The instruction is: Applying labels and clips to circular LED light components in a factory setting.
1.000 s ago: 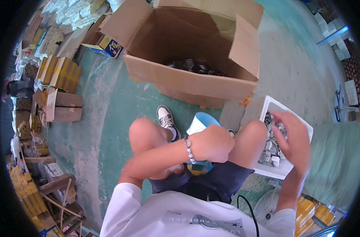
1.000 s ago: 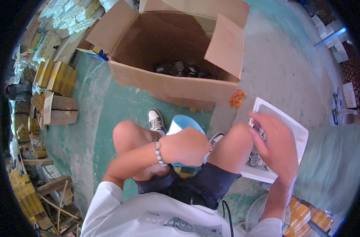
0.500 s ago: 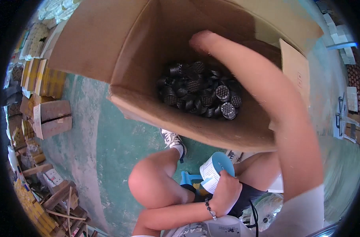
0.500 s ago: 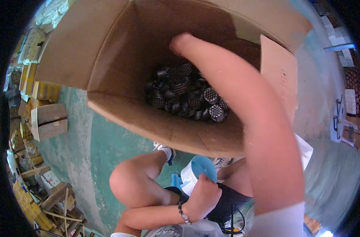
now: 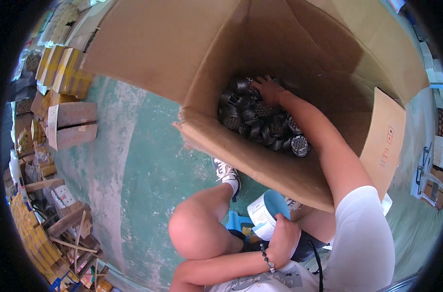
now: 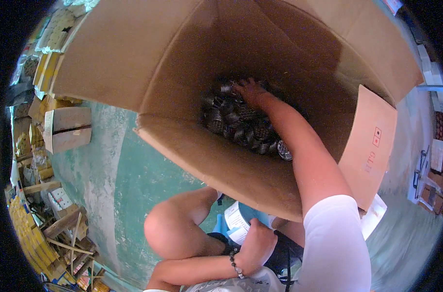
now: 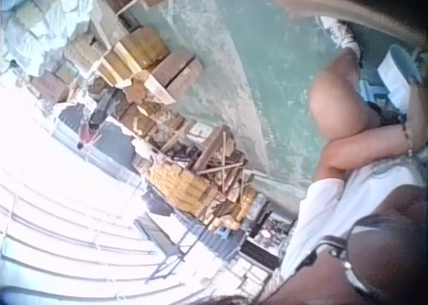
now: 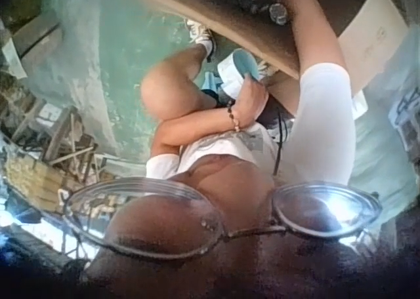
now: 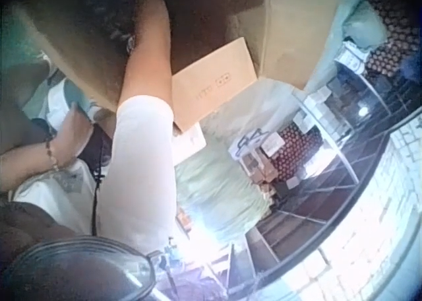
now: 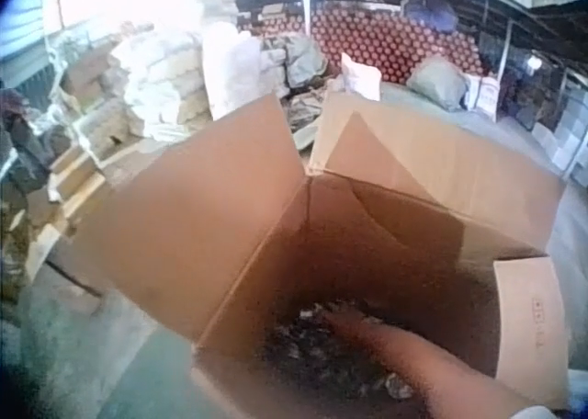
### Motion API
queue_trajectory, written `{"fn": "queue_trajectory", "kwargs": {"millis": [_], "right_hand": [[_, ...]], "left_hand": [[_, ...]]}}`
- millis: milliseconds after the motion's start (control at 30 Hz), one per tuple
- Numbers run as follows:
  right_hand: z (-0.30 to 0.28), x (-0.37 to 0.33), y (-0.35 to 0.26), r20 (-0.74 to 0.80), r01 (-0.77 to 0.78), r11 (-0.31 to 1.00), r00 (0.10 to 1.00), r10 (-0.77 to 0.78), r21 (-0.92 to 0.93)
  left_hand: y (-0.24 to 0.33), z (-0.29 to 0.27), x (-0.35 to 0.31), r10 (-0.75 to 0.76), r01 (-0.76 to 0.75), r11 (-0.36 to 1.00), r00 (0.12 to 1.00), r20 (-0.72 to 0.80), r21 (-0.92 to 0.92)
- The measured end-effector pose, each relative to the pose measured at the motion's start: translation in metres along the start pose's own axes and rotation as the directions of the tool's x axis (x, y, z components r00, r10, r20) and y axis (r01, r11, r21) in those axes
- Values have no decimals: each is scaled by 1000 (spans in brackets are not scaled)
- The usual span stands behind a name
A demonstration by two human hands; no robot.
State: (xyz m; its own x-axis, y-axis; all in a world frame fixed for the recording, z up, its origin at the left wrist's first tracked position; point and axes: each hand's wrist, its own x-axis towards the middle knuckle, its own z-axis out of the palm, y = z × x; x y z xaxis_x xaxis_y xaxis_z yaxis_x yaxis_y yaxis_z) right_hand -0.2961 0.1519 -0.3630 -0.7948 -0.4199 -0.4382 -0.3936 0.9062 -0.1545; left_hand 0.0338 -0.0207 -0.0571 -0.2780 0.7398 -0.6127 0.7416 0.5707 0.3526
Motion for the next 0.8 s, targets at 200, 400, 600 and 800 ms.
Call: {"fn": "queue_trajectory", "kwargs": {"millis": [200,400,600,800], "right_hand": [[-33,7,-30,115,-98,991,989,87,94],[-30,-7,46,-308,20,927,946,104,375],[-217,2,-51,671,-453,763,740,35,460],[-422,-177,-121,478,3,998,878,-32,59]], "left_hand": [[3,3,-2,-13,12,999,999,-33,-32],[15,2,3,40,-36,999,981,-192,23],[5,18,-8,-30,31,1000,974,-224,0],[0,8,24,158,-163,986,897,-414,23]]}}
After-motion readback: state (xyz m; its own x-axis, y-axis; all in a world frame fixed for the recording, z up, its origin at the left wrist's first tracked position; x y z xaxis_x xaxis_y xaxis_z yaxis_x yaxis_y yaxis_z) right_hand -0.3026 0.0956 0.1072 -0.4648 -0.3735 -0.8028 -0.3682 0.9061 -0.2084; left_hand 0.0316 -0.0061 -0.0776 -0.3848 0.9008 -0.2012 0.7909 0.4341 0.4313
